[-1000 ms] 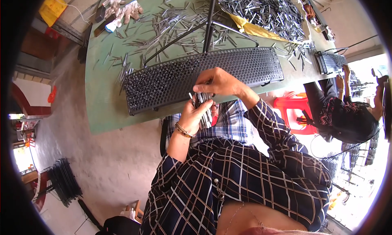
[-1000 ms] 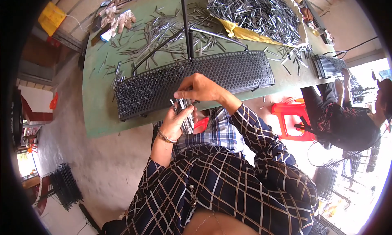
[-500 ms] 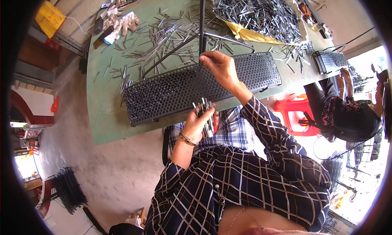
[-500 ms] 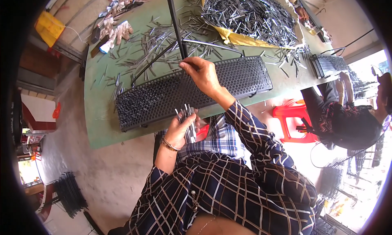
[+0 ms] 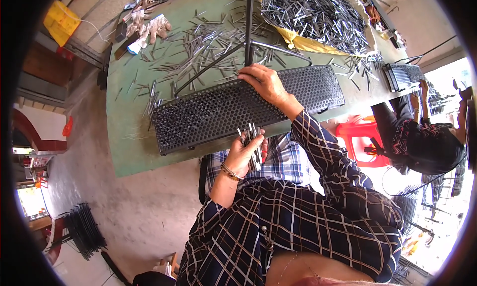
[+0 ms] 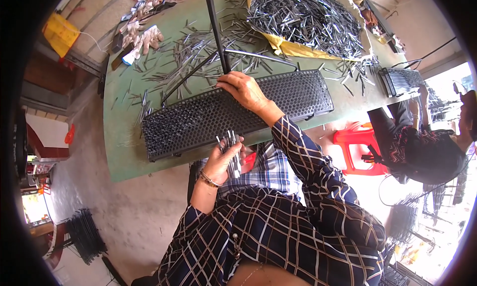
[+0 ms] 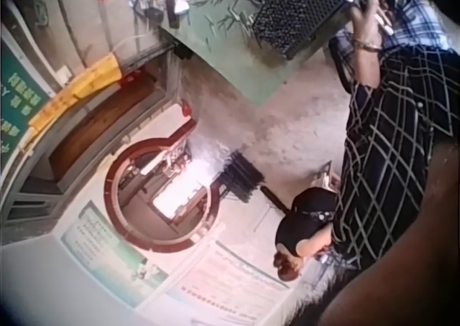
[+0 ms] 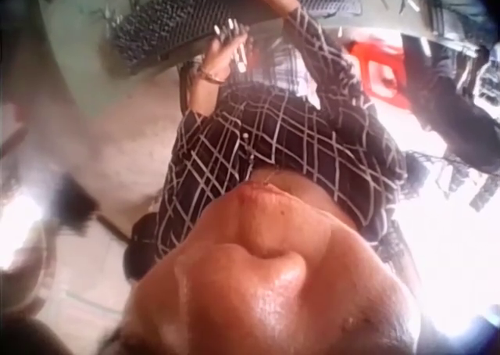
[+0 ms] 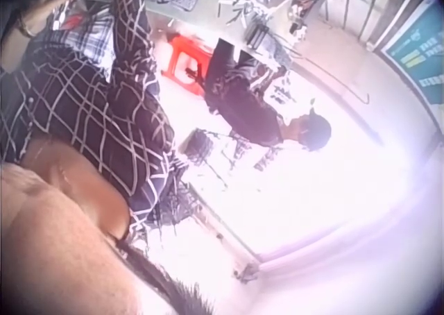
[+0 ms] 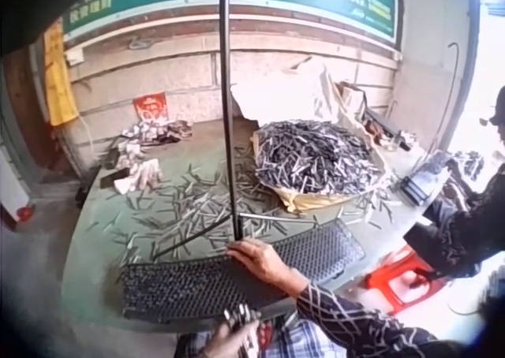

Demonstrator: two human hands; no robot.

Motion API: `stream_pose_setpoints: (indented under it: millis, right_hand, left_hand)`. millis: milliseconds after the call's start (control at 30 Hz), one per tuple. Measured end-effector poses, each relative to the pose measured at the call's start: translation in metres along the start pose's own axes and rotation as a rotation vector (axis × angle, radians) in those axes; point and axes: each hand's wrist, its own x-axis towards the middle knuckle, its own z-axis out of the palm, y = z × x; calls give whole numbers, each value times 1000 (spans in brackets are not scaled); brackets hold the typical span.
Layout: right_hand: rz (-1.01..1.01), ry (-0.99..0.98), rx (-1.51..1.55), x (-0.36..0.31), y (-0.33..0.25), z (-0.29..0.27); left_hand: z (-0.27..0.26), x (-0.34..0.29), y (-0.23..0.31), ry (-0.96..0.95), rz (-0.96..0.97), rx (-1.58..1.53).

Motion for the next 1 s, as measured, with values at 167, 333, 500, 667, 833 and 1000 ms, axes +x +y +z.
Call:
stream_pose_setpoints:
  millis: [167,333,500,667,833,1000]
  right_hand:
    - [66,15,73,-1,6,4]
    - [47,11,32,-1,4,3]
    - [132,9,63,0,-8,-7]
    - [585,-58,528,-19,-36,-21]
    - [613,-173,533,-41,-56,-25]
    - [604,-274,544,-44,-49,-28]
  left_hand:
    - [3,2,0,9,-12,16]
    - [3,1,1,9,-6,10]
    - [3,-1,5,52,27,-7]
    - [1,-1,14,170,136,-92]
    - [4,0,19,163,148,-46]
    - [1,0,13,205,137,-52]
